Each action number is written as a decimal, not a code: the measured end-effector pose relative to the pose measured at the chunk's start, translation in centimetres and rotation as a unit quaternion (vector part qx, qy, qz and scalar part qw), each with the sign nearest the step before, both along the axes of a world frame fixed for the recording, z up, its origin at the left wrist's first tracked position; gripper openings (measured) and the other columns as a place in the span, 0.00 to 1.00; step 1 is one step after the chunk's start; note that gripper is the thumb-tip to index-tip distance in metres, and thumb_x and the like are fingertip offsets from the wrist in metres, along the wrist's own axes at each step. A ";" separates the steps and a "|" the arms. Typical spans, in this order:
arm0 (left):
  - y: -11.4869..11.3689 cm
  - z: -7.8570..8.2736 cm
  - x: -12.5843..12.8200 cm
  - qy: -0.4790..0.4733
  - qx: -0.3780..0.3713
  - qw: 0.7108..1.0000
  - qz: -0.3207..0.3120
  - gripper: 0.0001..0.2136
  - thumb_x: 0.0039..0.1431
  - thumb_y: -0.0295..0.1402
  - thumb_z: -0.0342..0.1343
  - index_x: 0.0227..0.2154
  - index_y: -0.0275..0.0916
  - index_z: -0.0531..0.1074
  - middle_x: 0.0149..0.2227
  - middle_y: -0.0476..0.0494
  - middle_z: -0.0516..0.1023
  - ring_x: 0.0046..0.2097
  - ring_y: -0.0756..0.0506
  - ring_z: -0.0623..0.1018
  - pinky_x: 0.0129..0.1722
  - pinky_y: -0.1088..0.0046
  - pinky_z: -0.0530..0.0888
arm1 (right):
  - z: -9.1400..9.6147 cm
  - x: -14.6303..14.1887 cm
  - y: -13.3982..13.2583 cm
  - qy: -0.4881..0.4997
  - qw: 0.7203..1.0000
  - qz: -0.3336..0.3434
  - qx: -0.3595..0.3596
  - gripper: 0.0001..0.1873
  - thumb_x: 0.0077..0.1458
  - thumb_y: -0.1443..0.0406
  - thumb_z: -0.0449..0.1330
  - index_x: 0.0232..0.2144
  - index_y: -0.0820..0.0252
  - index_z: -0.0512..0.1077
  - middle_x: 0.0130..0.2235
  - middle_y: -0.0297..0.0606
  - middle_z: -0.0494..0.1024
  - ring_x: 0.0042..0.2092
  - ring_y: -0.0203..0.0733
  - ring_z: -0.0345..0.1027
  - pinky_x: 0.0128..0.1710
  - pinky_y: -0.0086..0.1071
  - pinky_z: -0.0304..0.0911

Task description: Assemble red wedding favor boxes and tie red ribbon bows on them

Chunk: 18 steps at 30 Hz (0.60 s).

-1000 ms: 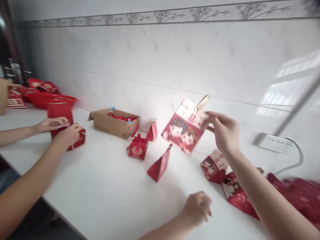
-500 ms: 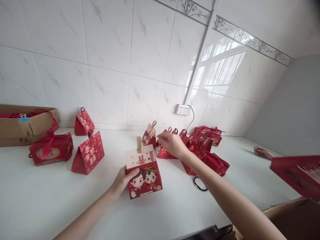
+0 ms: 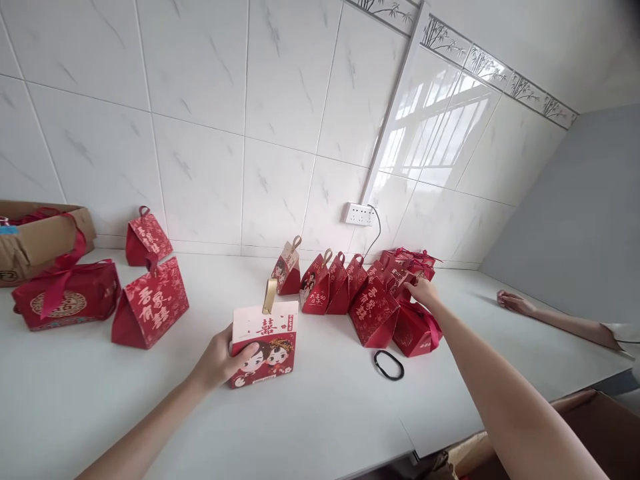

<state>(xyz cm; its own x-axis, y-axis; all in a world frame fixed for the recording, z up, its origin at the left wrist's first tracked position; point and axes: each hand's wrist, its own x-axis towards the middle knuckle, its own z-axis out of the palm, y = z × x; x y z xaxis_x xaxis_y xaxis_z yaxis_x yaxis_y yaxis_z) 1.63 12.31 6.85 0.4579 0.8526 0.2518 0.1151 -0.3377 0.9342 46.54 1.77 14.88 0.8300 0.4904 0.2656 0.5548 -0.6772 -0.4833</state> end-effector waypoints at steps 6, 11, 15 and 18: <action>0.0 0.1 0.1 -0.005 -0.014 1.000 0.010 0.22 0.42 0.51 0.58 0.34 0.40 0.71 0.35 0.43 0.82 0.39 0.37 0.80 0.36 0.68 0.77 | -1.3 1.7 -1.4 0.111 0.991 0.017 0.066 0.13 0.60 0.62 0.56 0.44 0.65 0.69 0.39 0.37 0.74 0.35 0.34 0.70 0.34 0.32 0.70; 0.2 0.0 0.1 0.006 -0.015 1.000 0.014 0.21 0.43 0.51 0.58 0.34 0.39 0.71 0.35 0.42 0.81 0.39 0.37 0.79 0.37 0.68 0.76 | -0.6 1.8 -2.8 0.109 0.983 -0.016 0.148 0.10 0.60 0.63 0.56 0.42 0.65 0.69 0.38 0.36 0.74 0.36 0.35 0.70 0.35 0.33 0.69; 0.1 0.1 0.2 0.004 -0.010 1.000 0.012 0.21 0.44 0.51 0.57 0.34 0.40 0.71 0.35 0.43 0.82 0.39 0.37 0.79 0.36 0.68 0.77 | 2.2 0.3 -2.8 -0.006 0.970 -0.046 0.239 0.07 0.57 0.69 0.54 0.38 0.65 0.69 0.41 0.43 0.73 0.43 0.42 0.68 0.47 0.42 0.63; 0.0 0.3 0.3 0.000 -0.009 1.000 0.006 0.21 0.44 0.50 0.56 0.36 0.40 0.71 0.35 0.43 0.82 0.40 0.38 0.79 0.36 0.68 0.77 | 5.3 -2.4 -1.8 -0.107 0.943 -0.010 0.314 0.09 0.56 0.68 0.51 0.38 0.63 0.69 0.45 0.47 0.72 0.48 0.45 0.65 0.52 0.42 0.58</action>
